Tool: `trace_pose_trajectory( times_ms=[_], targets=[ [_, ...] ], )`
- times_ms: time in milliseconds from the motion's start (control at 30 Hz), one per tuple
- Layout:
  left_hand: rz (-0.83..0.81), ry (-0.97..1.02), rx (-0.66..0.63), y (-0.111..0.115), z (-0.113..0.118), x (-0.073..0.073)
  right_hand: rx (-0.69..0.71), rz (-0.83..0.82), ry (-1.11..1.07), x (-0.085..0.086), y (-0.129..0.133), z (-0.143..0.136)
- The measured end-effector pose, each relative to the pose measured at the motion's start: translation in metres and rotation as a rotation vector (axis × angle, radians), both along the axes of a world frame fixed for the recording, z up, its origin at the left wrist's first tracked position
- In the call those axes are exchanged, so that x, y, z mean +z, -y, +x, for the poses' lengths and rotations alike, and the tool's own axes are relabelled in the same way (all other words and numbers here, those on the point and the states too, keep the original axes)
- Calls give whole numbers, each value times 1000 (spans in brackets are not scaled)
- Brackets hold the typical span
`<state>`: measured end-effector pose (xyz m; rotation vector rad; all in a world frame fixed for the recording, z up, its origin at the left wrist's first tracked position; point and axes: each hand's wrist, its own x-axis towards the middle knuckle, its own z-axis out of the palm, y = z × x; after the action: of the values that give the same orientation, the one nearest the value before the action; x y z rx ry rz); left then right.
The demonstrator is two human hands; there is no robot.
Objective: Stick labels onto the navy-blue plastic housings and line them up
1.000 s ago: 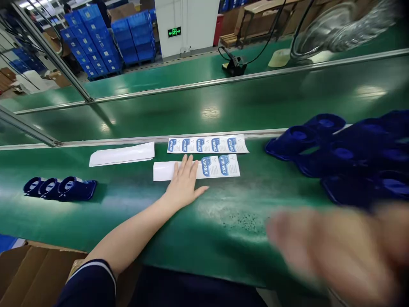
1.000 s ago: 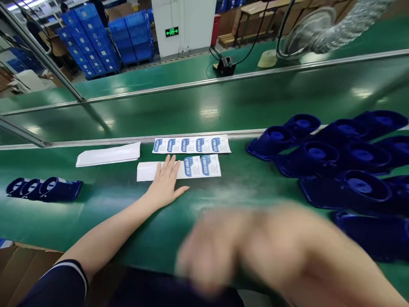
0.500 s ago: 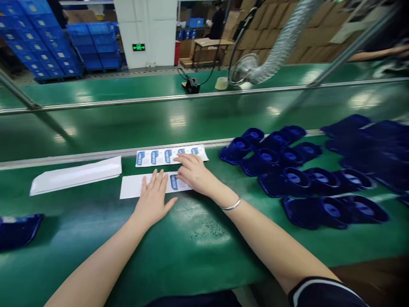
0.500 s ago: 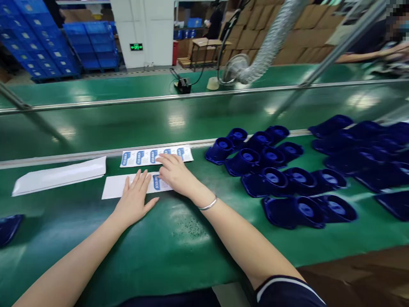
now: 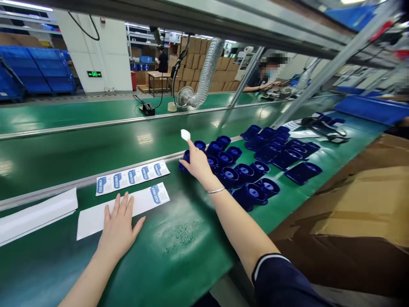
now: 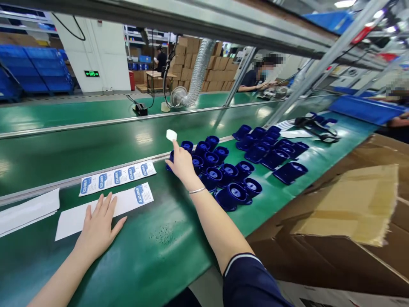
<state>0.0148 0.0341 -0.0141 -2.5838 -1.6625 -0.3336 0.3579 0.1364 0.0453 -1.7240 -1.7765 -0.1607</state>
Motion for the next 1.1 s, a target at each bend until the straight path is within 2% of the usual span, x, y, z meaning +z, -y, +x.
trace_pose_trajectory(
  times_ms=[100, 200, 233, 300, 400, 433, 500, 600, 667, 733, 800, 867, 933, 1000, 1100],
  targets=[
    [108, 105, -10, -5, -3, -1, 12, 38, 10, 0, 6, -8],
    [149, 302, -83, -4, -2, 4, 25, 180, -58, 13, 25, -30],
    [87, 386, -107, 0, 0, 8, 69, 280, -137, 19, 34, -41],
    [-168, 626, -158, 12, 9, 16, 242, 464, -315, 28, 54, -70],
    [-620, 1191, -199, 36, 29, 37, 537, 479, -474, 30, 83, -120],
    [-698, 1381, -170, 43, 36, 46, 625, 483, -496, 27, 89, -135],
    [-706, 1651, -15, 51, 45, 67, 785, 464, -468, 19, 98, -156],
    [-560, 1769, 211, 46, 42, 90, 909, 408, -420, 13, 107, -164],
    [-524, 1743, 267, 36, 31, 92, 891, 405, -505, 17, 116, -156],
    [-557, 1723, 294, 31, 19, 83, 777, 369, -689, 23, 124, -144],
    [-625, 1732, 342, 32, 9, 69, 687, 206, -956, 24, 129, -133],
    [-717, 1775, 402, 38, 4, 57, 645, -53, -1250, 20, 129, -127],
    [-858, 1862, 429, 44, 5, 50, 595, -276, -1452, 13, 128, -126],
    [-976, 1957, 409, 47, 7, 49, 554, -404, -1547, 9, 127, -128],
    [-1033, 2001, 365, 51, 10, 50, 546, -496, -1598, 9, 129, -129]
  ],
)
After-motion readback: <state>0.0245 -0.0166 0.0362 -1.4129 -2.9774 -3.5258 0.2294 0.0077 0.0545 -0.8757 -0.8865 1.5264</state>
